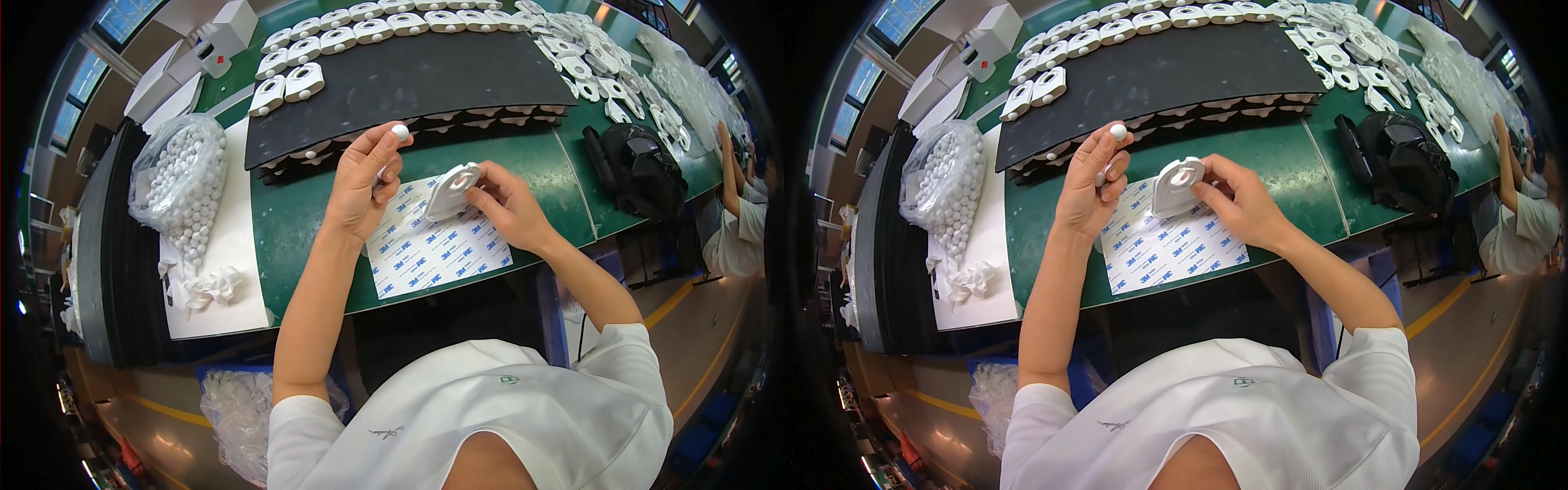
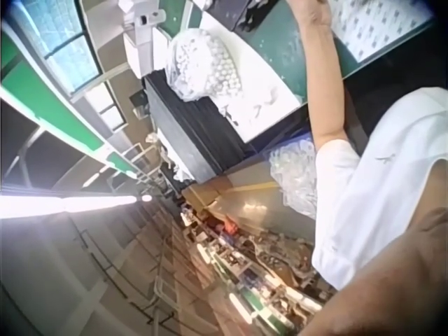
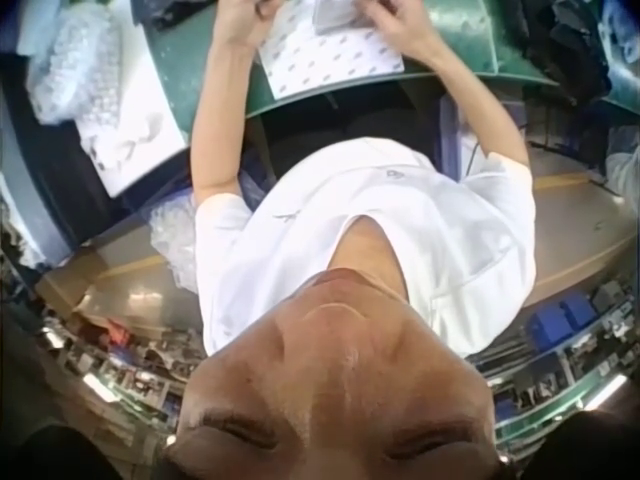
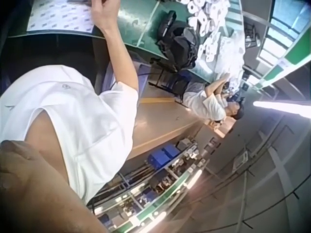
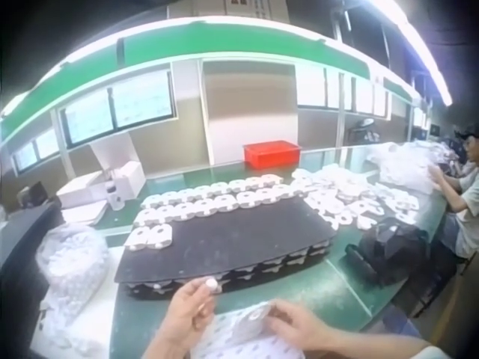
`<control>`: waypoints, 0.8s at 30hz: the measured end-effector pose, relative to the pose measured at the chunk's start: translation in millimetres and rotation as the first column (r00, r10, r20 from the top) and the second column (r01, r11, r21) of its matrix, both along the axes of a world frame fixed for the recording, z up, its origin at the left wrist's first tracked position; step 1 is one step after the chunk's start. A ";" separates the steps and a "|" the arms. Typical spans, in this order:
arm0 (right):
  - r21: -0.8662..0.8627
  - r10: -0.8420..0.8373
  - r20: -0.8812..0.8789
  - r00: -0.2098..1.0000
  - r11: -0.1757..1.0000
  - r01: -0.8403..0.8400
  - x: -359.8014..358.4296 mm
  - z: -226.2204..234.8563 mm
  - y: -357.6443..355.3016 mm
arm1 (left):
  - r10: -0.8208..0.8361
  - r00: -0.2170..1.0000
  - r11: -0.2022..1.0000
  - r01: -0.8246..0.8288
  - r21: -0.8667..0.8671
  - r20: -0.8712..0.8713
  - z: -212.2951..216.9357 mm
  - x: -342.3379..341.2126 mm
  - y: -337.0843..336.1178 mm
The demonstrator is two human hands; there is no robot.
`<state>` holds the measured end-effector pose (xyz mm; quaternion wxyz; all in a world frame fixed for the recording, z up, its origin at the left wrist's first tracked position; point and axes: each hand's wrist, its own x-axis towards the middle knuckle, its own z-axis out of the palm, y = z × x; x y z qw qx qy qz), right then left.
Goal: Assembling small white plastic components by applying adhesive stickers and placing them into a partitioned tray.
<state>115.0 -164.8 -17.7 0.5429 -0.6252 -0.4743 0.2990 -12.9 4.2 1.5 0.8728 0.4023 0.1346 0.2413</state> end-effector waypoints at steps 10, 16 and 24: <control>0.002 -0.035 0.264 0.964 0.999 0.036 -2.9 4.2 -0.9 | 0.016 1.000 1.000 -0.016 -0.002 -0.013 1.7 -0.7 0.0; -0.012 0.093 0.272 0.958 0.996 -0.094 -13.2 6.6 1.0 | 0.010 1.000 1.000 -0.010 -0.005 -0.006 0.6 -0.5 -0.1; 0.138 0.150 -0.700 0.698 0.988 -0.075 11.1 2.2 -0.7 | 0.001 1.000 0.998 0.000 0.060 -0.023 2.9 -0.7 -3.3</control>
